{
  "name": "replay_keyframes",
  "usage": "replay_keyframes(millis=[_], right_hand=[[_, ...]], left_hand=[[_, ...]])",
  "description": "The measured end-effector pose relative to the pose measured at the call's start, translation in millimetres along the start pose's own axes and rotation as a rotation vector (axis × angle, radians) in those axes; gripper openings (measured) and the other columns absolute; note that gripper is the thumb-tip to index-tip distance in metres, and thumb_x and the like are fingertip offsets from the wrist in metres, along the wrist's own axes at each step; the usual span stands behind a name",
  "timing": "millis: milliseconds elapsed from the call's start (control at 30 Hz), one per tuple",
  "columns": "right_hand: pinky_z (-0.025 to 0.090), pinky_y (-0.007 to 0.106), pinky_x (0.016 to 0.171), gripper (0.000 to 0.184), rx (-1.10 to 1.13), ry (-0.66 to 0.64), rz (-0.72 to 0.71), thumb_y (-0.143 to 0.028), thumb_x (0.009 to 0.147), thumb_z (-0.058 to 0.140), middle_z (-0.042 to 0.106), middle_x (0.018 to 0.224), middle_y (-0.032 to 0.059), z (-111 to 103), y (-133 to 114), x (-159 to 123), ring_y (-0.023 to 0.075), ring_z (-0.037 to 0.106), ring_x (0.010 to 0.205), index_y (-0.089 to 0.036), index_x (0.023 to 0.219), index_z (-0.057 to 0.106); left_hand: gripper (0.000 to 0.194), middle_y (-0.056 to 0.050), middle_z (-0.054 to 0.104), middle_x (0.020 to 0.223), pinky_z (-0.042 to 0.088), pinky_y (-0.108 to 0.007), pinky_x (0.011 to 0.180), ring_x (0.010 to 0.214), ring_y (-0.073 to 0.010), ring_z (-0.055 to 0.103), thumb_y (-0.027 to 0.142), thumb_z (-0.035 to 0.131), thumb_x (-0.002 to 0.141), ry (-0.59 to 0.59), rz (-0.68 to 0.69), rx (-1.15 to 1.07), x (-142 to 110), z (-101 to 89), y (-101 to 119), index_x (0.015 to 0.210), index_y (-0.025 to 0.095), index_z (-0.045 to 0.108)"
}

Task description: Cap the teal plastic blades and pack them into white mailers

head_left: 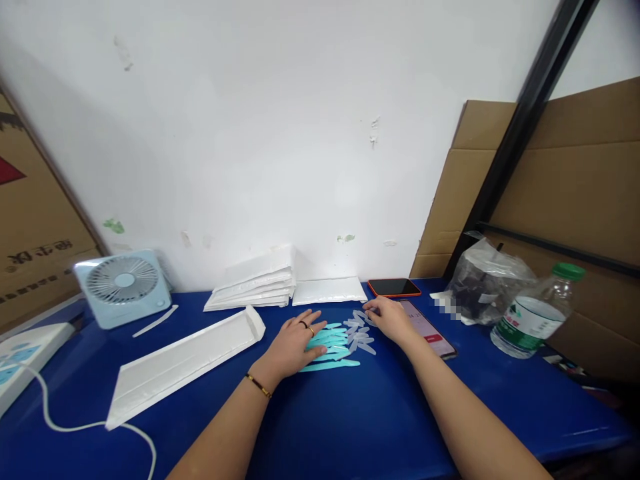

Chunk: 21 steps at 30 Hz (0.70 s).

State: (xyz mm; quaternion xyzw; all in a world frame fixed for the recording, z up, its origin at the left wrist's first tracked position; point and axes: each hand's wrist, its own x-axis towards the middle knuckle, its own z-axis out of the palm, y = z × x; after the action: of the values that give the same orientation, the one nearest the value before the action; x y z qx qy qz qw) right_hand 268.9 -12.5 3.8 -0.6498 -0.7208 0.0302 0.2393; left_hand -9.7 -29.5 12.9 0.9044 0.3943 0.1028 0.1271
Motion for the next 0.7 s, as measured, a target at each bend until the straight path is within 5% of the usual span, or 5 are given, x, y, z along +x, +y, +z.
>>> replay_keyframes(millis=[100, 267, 533, 700], right_hand=[[0.037, 0.029, 0.076, 0.020, -0.040, -0.018, -0.075, -0.028, 0.079, 0.054, 0.066, 0.093, 0.0039, 6, -2, 3, 0.0193, 0.058, 0.089, -0.024, 0.089, 0.070], [0.039, 0.025, 0.073, 0.015, -0.044, -0.061, -0.104, -0.022, 0.076, 0.056, 0.066, 0.088, 0.0030, 13, -3, 6, 0.0164, 0.058, 0.083, -0.022, 0.081, 0.070], [0.035, 0.025, 0.067, 0.008, -0.145, -0.001, -0.053, -0.019, 0.072, 0.056, 0.064, 0.079, 0.0033, 15, -7, 4, 0.0153, 0.056, 0.073, -0.019, 0.073, 0.064], [0.036, 0.023, 0.059, 0.010, 0.091, 0.090, -0.035, -0.023, 0.076, 0.049, 0.060, 0.070, 0.0006, 12, -4, 4, 0.0130, 0.053, 0.062, -0.019, 0.077, 0.059]], left_hand=[[0.057, -0.003, 0.032, 0.143, 0.020, -0.044, 0.106, 0.132, -0.0247, 0.025, 0.052, 0.040, 0.085, -0.084, 0.069, -0.032, 0, 5.1, 6, 0.137, 0.031, 0.030], [0.037, -0.001, 0.055, 0.124, 0.037, -0.033, 0.095, 0.115, -0.0208, 0.046, 0.041, 0.048, 0.084, -0.092, 0.142, -0.070, -3, 3.3, 18, 0.119, 0.030, 0.055], [0.017, 0.000, 0.066, 0.098, 0.042, -0.027, 0.081, 0.090, -0.0175, 0.057, 0.030, 0.053, 0.081, 0.024, 0.039, -0.086, 4, 9.0, 20, 0.091, 0.023, 0.065], [0.015, 0.000, 0.066, 0.093, 0.041, -0.024, 0.076, 0.088, -0.0158, 0.057, 0.030, 0.051, 0.082, 0.124, -0.035, -0.117, 6, 8.7, 17, 0.088, 0.023, 0.063]])
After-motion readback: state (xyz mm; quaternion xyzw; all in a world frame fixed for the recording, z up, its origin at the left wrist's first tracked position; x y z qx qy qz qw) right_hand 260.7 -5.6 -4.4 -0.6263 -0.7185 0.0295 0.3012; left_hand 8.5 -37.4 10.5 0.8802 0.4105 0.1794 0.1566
